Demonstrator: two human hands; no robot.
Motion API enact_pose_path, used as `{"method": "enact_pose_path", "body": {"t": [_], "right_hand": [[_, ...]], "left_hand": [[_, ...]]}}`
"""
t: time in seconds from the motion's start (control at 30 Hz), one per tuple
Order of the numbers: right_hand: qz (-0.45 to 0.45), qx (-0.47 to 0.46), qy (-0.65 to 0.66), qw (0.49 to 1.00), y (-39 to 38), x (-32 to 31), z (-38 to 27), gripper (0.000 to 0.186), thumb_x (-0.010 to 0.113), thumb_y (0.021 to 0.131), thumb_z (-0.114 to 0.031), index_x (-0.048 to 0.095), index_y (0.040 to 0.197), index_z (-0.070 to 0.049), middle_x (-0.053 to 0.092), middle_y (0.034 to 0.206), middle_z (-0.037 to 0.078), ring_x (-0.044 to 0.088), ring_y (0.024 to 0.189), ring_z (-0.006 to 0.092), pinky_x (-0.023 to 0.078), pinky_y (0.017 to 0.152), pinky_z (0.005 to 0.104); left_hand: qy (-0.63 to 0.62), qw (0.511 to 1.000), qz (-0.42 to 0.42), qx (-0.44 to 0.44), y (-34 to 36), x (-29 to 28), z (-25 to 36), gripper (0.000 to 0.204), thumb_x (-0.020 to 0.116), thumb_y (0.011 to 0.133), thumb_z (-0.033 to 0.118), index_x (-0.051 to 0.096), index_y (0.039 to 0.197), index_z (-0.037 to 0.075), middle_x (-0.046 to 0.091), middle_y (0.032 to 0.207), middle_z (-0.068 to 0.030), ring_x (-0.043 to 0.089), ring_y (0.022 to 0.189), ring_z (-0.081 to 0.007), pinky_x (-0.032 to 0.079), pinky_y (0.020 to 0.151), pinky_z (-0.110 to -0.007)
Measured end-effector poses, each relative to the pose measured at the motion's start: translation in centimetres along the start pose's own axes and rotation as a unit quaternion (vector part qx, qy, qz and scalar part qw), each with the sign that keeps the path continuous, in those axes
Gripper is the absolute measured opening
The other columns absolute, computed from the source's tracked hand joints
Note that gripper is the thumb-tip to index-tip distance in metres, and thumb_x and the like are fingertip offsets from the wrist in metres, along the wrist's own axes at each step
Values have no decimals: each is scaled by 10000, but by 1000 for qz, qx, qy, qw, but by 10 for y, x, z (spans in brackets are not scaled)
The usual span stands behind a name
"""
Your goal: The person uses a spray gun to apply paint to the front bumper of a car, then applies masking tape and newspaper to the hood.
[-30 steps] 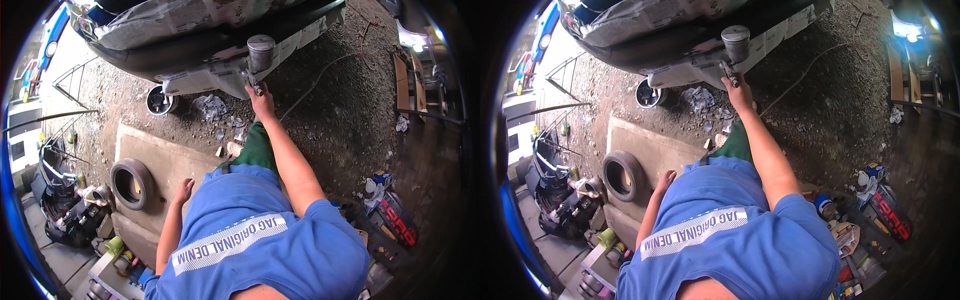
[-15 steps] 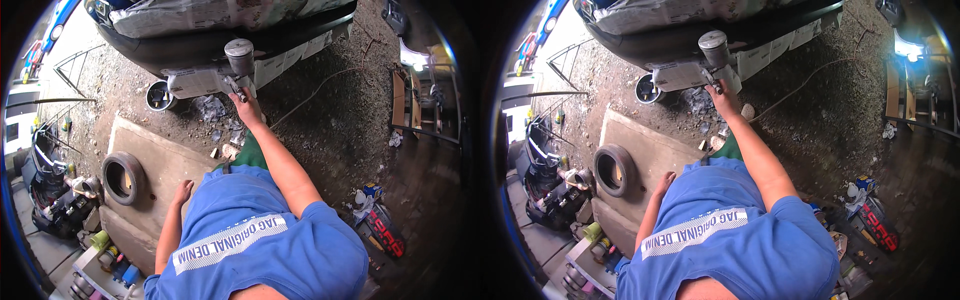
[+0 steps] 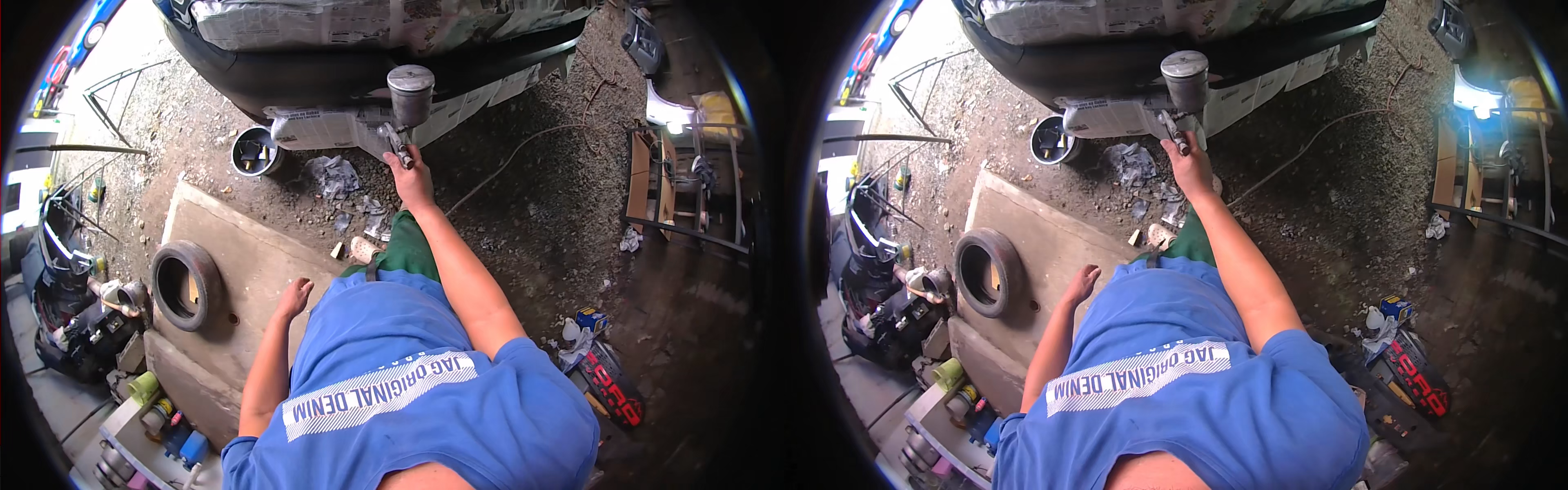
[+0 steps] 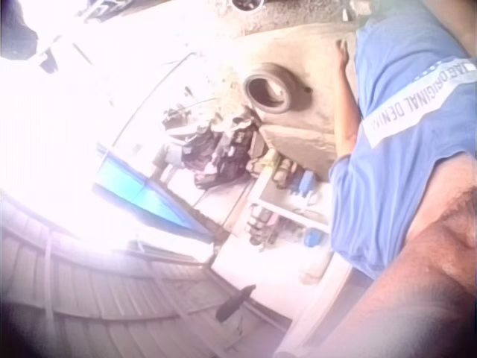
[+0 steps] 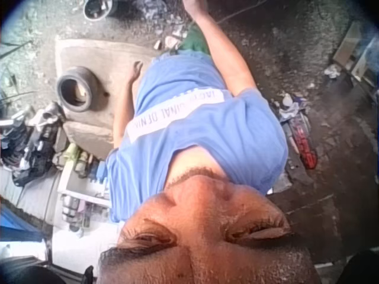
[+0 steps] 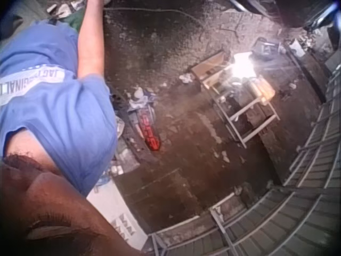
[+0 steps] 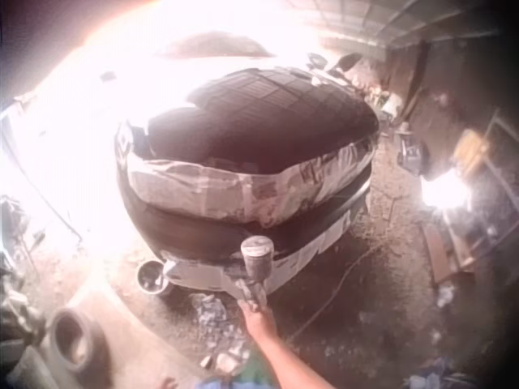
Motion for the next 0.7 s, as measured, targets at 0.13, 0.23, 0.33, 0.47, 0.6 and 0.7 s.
{"method": "enact_pose_path", "body": {"t": [0.13,0.23,0.33,0.47,0.6,0.7], "right_hand": [[25,20,-14,999,-3,-13,5,420,663,946,-428,577,1100,-48,695,898,245,650,903,488,498,705,503],[56,17,-4,998,-8,-24,5,419,665,942,-426,577,1099,-47,691,910,254,649,900,491,496,708,506],[57,76,-2,995,-13,-32,10,422,665,941,-423,578,1106,-45,688,926,259,648,900,495,497,712,508],[46,98,26,994,-15,-36,7,435,661,944,-423,579,1121,-35,685,933,265,649,909,496,500,728,511],[47,39,-4,998,-7,-30,-6,444,656,948,-425,576,1127,-26,684,910,267,651,905,496,501,731,512],[29,29,-11,999,-2,-20,-14,450,661,947,-424,574,1119,-18,683,890,263,649,897,496,502,729,512]], "left_hand": [[13,1000,-5,-4,4,-2,10,474,554,997,384,630,1255,-6,663,1230,-248,623,1182,-377,485,996,-439],[25,1000,-13,0,5,-2,15,472,556,996,385,632,1251,-4,661,1233,-247,623,1184,-376,486,994,-440],[35,999,-13,2,5,-3,17,457,558,994,381,642,1232,0,663,1224,-248,624,1173,-383,487,987,-445],[29,999,-12,16,5,0,15,446,556,993,379,654,1203,-2,665,1210,-250,622,1165,-390,486,982,-450],[23,999,-8,23,6,2,10,451,553,993,384,654,1196,-5,668,1202,-249,620,1166,-388,485,982,-450],[12,1000,-6,16,4,4,8,455,551,994,387,649,1206,-3,672,1197,-245,623,1164,-384,487,980,-444]]}}
Point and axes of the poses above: each hand's wrist, its own y-axis towards the middle knuckle, its own x-axis out of the palm, z = x × y, the point moved 6 cm from there along y, towards the middle knuckle
